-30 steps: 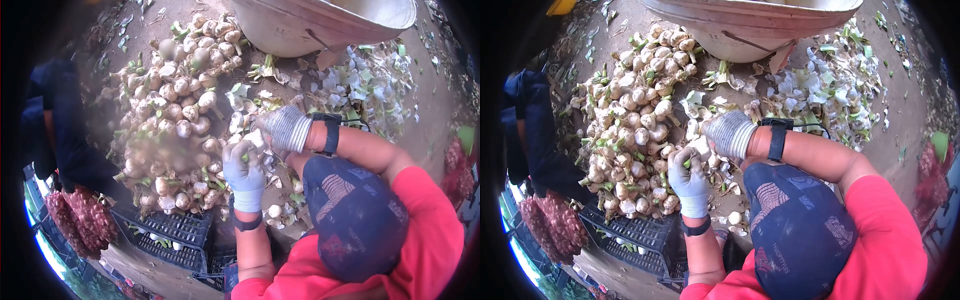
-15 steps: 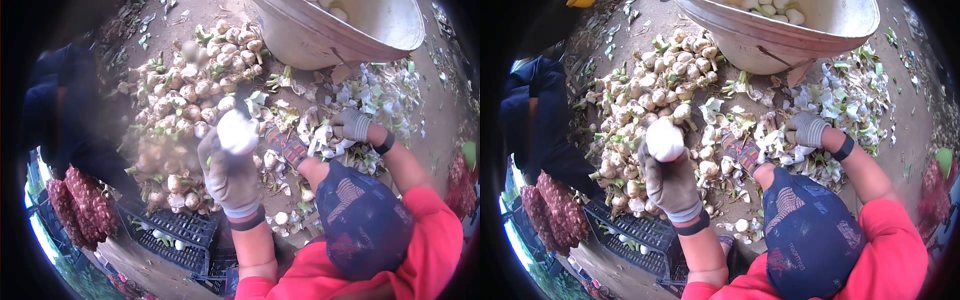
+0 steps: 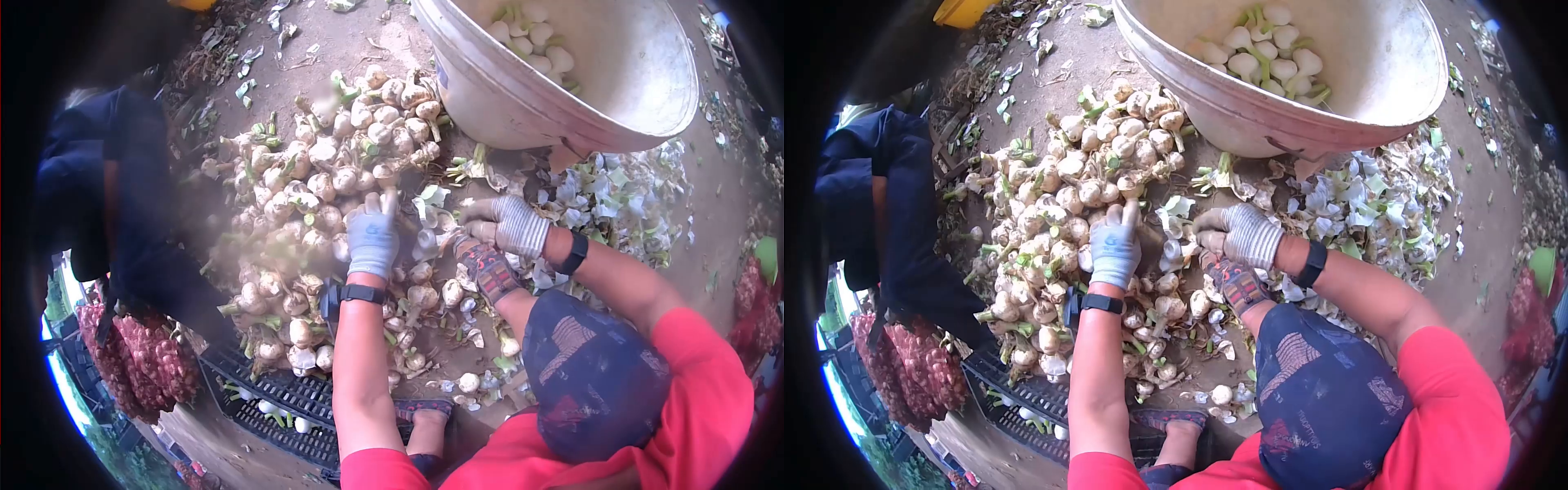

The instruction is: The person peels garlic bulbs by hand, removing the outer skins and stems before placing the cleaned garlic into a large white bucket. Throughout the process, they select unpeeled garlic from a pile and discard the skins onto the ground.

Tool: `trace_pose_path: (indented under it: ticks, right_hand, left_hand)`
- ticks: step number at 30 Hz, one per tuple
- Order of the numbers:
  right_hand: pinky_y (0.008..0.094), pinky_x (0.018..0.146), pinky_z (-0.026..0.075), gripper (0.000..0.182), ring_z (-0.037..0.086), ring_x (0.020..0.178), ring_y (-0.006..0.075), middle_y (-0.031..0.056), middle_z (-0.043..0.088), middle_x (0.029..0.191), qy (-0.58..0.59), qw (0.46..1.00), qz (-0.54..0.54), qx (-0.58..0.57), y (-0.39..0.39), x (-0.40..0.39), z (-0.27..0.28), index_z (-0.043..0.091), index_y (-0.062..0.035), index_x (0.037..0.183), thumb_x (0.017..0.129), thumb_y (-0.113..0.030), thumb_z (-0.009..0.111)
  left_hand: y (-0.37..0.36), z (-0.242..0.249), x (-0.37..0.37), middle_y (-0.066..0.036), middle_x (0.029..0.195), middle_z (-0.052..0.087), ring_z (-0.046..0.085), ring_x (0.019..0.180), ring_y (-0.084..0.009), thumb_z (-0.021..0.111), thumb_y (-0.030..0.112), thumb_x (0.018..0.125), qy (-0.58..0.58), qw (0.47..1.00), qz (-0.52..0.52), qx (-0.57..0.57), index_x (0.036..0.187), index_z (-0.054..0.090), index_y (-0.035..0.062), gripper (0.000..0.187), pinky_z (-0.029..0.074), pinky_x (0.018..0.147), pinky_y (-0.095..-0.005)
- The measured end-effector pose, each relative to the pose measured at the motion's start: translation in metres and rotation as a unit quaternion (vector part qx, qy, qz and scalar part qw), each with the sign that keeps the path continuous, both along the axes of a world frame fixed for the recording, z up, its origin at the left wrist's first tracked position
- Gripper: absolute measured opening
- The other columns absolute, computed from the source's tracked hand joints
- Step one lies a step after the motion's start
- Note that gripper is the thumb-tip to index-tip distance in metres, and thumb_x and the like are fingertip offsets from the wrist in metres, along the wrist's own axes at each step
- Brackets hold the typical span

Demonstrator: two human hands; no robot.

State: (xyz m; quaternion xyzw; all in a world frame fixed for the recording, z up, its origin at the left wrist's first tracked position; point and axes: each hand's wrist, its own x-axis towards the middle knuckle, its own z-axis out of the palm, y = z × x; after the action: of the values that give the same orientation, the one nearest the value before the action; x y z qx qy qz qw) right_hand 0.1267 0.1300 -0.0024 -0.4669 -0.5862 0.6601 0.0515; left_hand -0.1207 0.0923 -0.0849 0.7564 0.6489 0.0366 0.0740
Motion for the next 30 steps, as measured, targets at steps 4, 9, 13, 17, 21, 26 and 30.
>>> trace_pose_path:
  ticks: [4, 9, 13, 17, 21, 26, 30]
  right_hand:
    - [0.0266, 0.074, 0.049, 0.040, 0.060, 0.084, 0.0140, 0.0136, 0.066, 0.093, 0.101, 0.986, -0.057, 0.118, -0.007, -0.019, -0.028, 0.061, 0.0003, 0.107, 0.082, -0.030, 0.065]
    - [0.0265, 0.064, 0.048, 0.034, 0.057, 0.071, 0.0077, 0.0058, 0.066, 0.076, 0.156, 0.985, -0.077, -0.006, -0.022, -0.028, 0.004, 0.065, -0.0022, 0.095, 0.086, -0.035, 0.062]
    - [0.0264, 0.061, 0.048, 0.031, 0.056, 0.069, 0.0062, 0.0044, 0.065, 0.074, 0.077, 0.994, 0.001, -0.075, -0.019, -0.020, 0.051, 0.064, -0.0014, 0.094, 0.088, -0.031, 0.058]
    - [0.0283, 0.058, 0.049, 0.030, 0.058, 0.063, 0.0094, 0.0056, 0.064, 0.072, 0.090, 0.995, 0.033, -0.025, -0.024, -0.017, 0.048, 0.063, -0.0007, 0.093, 0.089, -0.029, 0.056]
    - [0.0276, 0.057, 0.049, 0.028, 0.060, 0.062, 0.0108, 0.0078, 0.062, 0.069, 0.086, 0.991, 0.099, 0.007, -0.019, -0.013, 0.043, 0.062, -0.0016, 0.095, 0.089, -0.028, 0.055]
    - [0.0233, 0.051, 0.046, 0.022, 0.055, 0.056, 0.0064, 0.0008, 0.061, 0.071, 0.205, 0.975, 0.044, -0.069, -0.023, -0.005, 0.041, 0.062, -0.0033, 0.098, 0.090, -0.023, 0.057]
    - [0.0158, 0.046, 0.043, 0.020, 0.048, 0.050, 0.0009, -0.0022, 0.057, 0.068, 0.299, 0.870, -0.105, -0.378, -0.024, 0.003, 0.037, 0.058, 0.0004, 0.101, 0.088, -0.015, 0.058]
  left_hand:
    - [-0.027, 0.034, 0.037, -0.016, 0.096, 0.060, 0.061, 0.082, -0.0249, 0.065, 0.005, 0.072, -0.394, 0.859, 0.326, 0.010, 0.123, 0.043, -0.0012, 0.055, 0.050, 0.069, -0.0348]
    - [-0.082, 0.093, 0.094, -0.014, 0.110, 0.054, 0.054, 0.102, -0.0212, 0.068, 0.003, 0.070, -0.482, 0.828, 0.286, 0.037, 0.122, 0.046, -0.0028, 0.057, 0.043, 0.090, -0.0323]
    - [-0.100, 0.103, 0.098, -0.014, 0.112, 0.052, 0.053, 0.103, -0.0229, 0.070, 0.002, 0.065, -0.447, 0.853, 0.252, 0.092, 0.122, 0.047, -0.0005, 0.062, 0.043, 0.089, -0.0328]
    - [-0.103, 0.113, 0.088, -0.016, 0.109, 0.053, 0.056, 0.097, -0.0280, 0.073, 0.006, 0.062, -0.398, 0.893, 0.177, 0.117, 0.120, 0.048, 0.0006, 0.064, 0.045, 0.086, -0.0349]
    - [-0.103, 0.109, 0.074, -0.017, 0.102, 0.056, 0.058, 0.092, -0.0297, 0.077, 0.009, 0.062, -0.468, 0.864, 0.178, 0.053, 0.118, 0.048, -0.0004, 0.064, 0.047, 0.080, -0.0355]
    - [-0.096, 0.098, 0.081, -0.013, 0.082, 0.060, 0.050, 0.047, -0.0143, 0.055, 0.059, 0.082, -0.944, 0.152, 0.166, -0.242, 0.116, 0.046, -0.0028, 0.071, 0.044, 0.044, -0.0265]
    - [-0.093, 0.098, 0.099, -0.011, 0.068, 0.056, 0.038, 0.035, -0.0140, 0.037, 0.063, 0.087, -0.920, 0.107, 0.278, -0.255, 0.110, 0.052, 0.0008, 0.068, 0.034, 0.035, -0.0281]
